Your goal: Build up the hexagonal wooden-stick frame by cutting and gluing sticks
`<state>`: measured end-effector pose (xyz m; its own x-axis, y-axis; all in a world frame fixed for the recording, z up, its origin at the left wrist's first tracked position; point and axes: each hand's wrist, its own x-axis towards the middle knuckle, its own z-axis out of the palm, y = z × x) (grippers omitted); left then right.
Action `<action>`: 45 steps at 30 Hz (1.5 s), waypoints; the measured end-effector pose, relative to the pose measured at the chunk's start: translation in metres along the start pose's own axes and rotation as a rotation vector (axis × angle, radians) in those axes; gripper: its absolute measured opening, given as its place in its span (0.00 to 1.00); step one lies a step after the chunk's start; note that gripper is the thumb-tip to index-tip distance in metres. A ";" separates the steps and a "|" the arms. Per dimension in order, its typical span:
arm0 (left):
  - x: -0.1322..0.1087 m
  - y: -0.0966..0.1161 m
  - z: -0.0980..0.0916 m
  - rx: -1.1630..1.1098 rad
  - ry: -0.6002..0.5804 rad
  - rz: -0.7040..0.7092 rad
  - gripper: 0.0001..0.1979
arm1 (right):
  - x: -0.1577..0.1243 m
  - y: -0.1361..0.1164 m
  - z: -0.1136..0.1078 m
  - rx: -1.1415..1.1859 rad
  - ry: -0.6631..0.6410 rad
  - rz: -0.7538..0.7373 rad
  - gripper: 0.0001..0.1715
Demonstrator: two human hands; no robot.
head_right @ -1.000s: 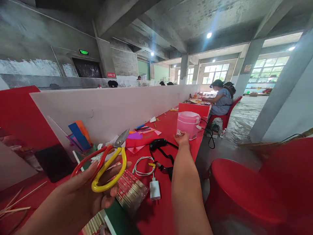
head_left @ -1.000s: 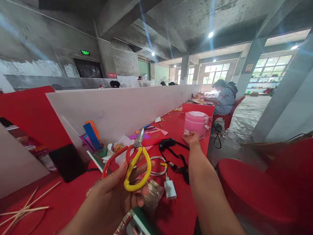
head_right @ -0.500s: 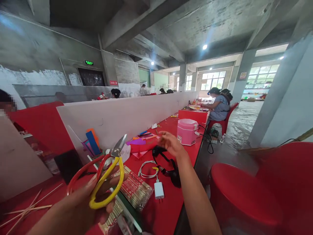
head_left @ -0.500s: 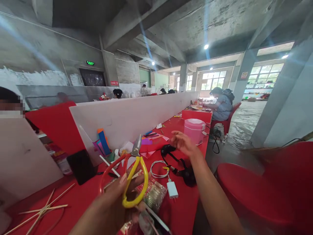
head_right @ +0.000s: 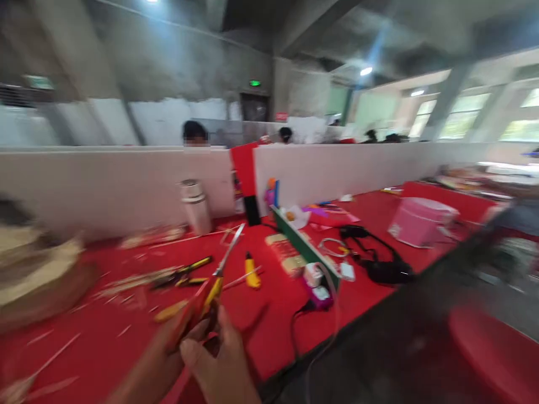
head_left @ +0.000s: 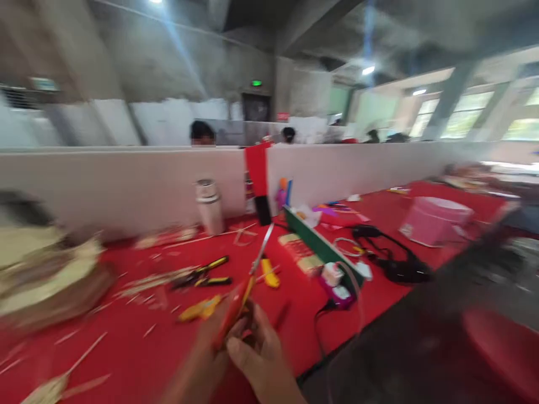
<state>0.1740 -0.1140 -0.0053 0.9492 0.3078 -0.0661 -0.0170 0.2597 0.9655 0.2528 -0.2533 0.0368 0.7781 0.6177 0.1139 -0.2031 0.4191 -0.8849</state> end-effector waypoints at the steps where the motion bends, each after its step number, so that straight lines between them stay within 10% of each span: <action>1: -0.017 0.018 0.008 0.179 0.101 0.141 0.30 | -0.008 0.005 0.019 0.010 -0.054 0.066 0.35; 8: -0.127 0.058 -0.034 0.753 0.247 0.343 0.41 | -0.030 0.027 0.101 -0.116 -0.166 0.252 0.27; 11: -0.160 0.055 -0.069 0.908 0.303 0.297 0.32 | -0.028 0.032 0.097 -0.427 -0.155 0.208 0.26; 16: -0.176 0.042 -0.139 1.015 0.889 0.401 0.12 | -0.021 0.034 0.067 -1.049 -0.388 0.173 0.17; 20: -0.181 0.026 -0.170 1.071 1.066 0.381 0.10 | -0.020 0.053 0.069 -1.473 -0.566 0.095 0.12; 34: -0.180 0.012 -0.169 0.960 1.253 0.189 0.10 | -0.001 0.077 0.062 -1.613 -0.872 -0.263 0.16; 45: -0.185 0.004 -0.171 0.976 1.204 0.265 0.10 | -0.015 0.093 0.065 -1.606 -0.777 -0.246 0.17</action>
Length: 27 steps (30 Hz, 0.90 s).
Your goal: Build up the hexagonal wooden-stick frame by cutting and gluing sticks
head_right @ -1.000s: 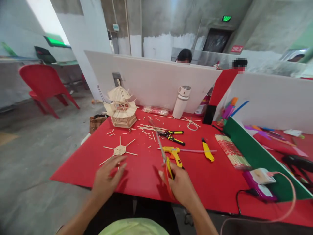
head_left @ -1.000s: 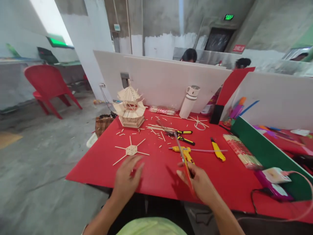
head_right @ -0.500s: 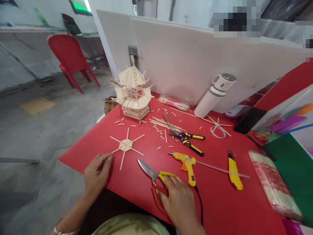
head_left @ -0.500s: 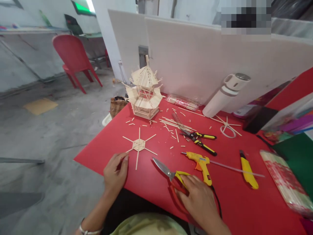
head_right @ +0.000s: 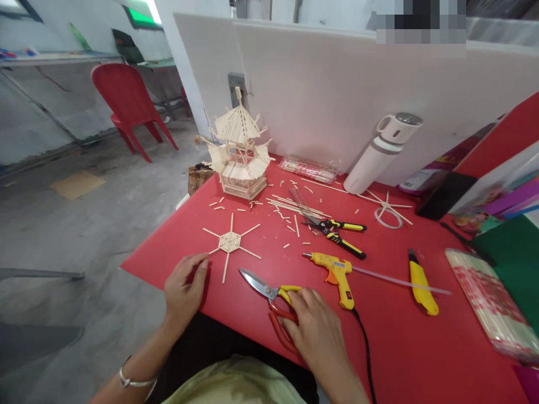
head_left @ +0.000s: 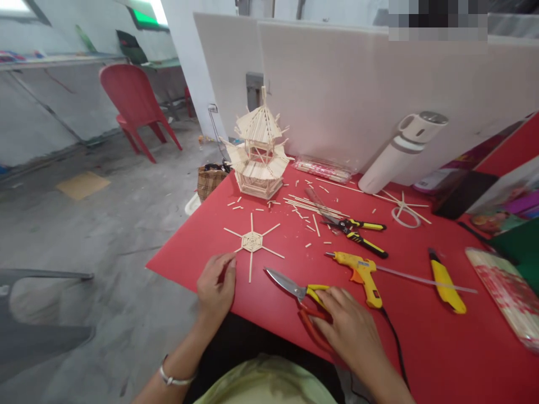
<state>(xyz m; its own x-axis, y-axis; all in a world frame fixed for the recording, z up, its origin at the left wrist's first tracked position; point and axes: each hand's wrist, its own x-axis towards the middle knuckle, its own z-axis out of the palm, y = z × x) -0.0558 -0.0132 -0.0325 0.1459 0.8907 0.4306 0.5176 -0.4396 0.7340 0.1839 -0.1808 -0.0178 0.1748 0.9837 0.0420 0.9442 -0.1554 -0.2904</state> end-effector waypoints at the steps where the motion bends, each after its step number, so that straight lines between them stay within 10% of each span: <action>1: 0.000 -0.002 0.001 -0.017 -0.005 -0.012 0.11 | 0.000 -0.002 -0.001 -0.005 -0.007 0.016 0.17; 8: 0.002 -0.003 -0.003 -0.039 -0.069 0.036 0.13 | 0.014 -0.013 -0.020 0.109 0.009 0.013 0.17; 17: 0.005 0.063 0.000 -0.335 -0.256 -0.004 0.06 | 0.039 -0.047 -0.036 0.751 0.160 -0.017 0.12; 27: 0.008 0.070 0.004 -0.301 -0.322 0.062 0.06 | 0.062 -0.064 -0.041 0.724 0.161 -0.193 0.11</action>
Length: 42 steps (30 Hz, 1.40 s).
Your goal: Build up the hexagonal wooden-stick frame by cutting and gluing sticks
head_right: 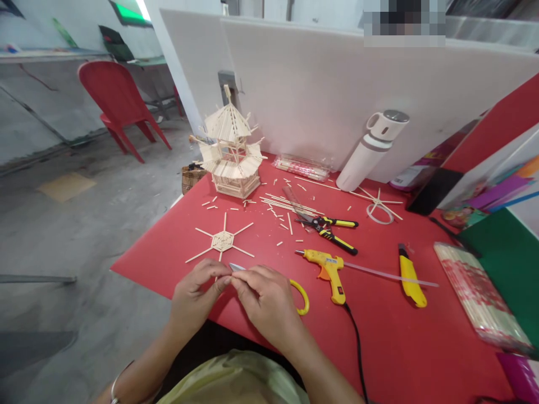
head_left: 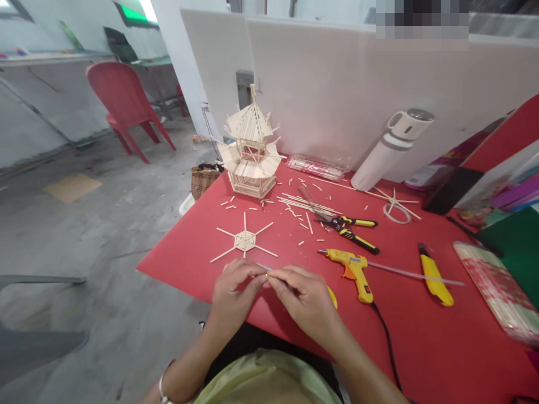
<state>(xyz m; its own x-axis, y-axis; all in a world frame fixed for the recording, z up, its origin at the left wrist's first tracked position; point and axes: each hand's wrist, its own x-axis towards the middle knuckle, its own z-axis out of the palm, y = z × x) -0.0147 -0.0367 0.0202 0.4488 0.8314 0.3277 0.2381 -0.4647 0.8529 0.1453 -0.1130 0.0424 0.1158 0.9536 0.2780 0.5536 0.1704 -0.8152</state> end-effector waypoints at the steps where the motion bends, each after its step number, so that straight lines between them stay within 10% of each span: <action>1: 0.000 0.001 -0.001 0.018 -0.011 -0.005 0.07 | 0.001 0.001 -0.001 -0.035 -0.026 -0.018 0.12; 29: 0.000 -0.001 0.003 -0.436 -0.159 -0.380 0.12 | 0.004 0.006 -0.002 0.247 -0.113 0.171 0.12; 34: 0.003 -0.005 -0.022 -0.343 -0.167 -0.358 0.13 | 0.000 -0.001 0.020 0.202 -0.071 0.190 0.11; 38: 0.011 -0.006 -0.061 -0.264 0.093 -0.348 0.13 | -0.010 -0.021 0.063 0.049 -0.277 -0.018 0.18; 42: 0.013 -0.004 -0.075 0.045 0.030 -0.310 0.14 | -0.012 -0.034 0.080 -0.124 -0.375 -0.300 0.16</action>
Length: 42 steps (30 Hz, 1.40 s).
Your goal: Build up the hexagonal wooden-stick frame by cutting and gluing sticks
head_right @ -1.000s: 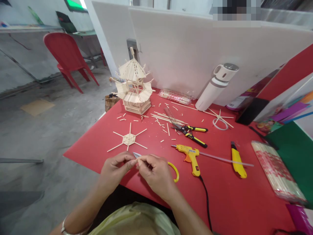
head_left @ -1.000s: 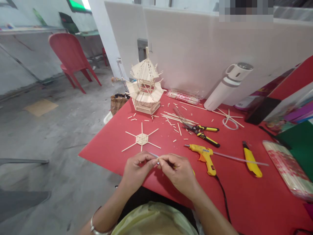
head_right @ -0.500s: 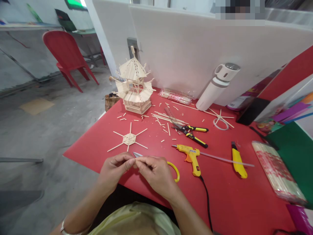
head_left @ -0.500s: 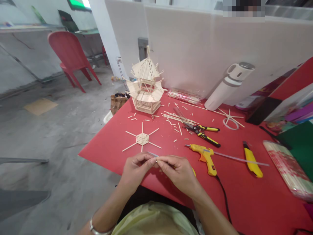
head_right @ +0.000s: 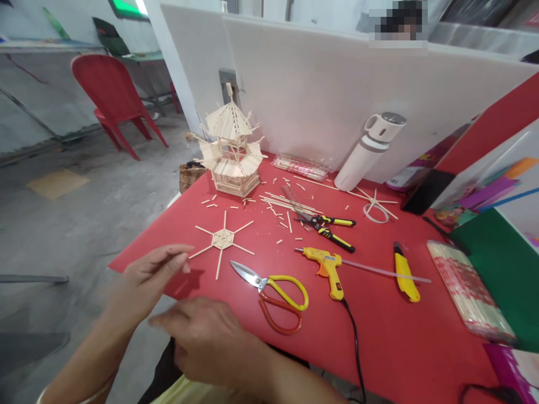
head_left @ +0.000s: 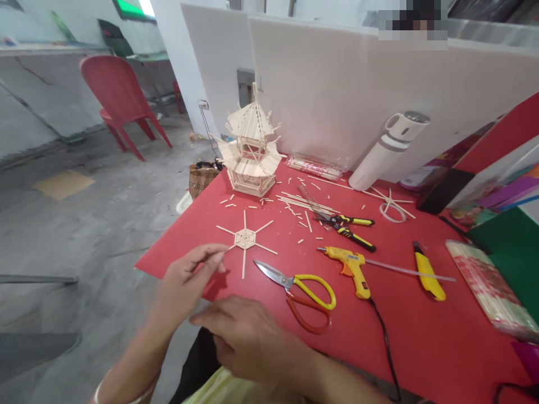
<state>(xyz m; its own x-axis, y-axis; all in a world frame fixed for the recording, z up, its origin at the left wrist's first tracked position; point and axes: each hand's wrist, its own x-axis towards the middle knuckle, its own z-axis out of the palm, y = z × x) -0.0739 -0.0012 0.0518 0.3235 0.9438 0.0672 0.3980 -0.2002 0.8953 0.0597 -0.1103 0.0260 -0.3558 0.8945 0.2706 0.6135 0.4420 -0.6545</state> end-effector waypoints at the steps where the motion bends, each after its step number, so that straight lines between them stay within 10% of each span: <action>1: -0.001 -0.001 0.001 0.072 -0.004 0.014 0.13 | -0.002 0.001 -0.004 -0.028 0.011 -0.010 0.22; 10: -0.004 -0.028 0.022 0.176 0.064 0.137 0.15 | -0.130 0.077 -0.078 -0.701 0.566 0.657 0.18; 16: -0.001 -0.031 0.018 0.229 0.157 0.057 0.11 | -0.176 0.109 -0.084 -0.866 0.439 0.926 0.30; 31: -0.013 -0.041 0.015 0.288 0.266 0.041 0.13 | -0.204 0.130 -0.101 -0.967 0.529 0.925 0.27; 37: -0.021 -0.071 -0.029 0.666 0.391 0.299 0.11 | -0.146 0.097 -0.096 -0.847 0.711 0.606 0.25; 42: -0.020 -0.088 -0.040 0.711 0.439 0.297 0.11 | -0.101 0.074 -0.074 -0.650 0.518 0.418 0.17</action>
<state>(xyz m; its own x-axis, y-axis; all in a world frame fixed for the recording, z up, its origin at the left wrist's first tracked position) -0.1501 0.0084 -0.0109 0.1983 0.8134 0.5469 0.8364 -0.4313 0.3383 0.1930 -0.1633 0.0027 0.2461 0.8387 0.4859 0.9510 -0.1119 -0.2884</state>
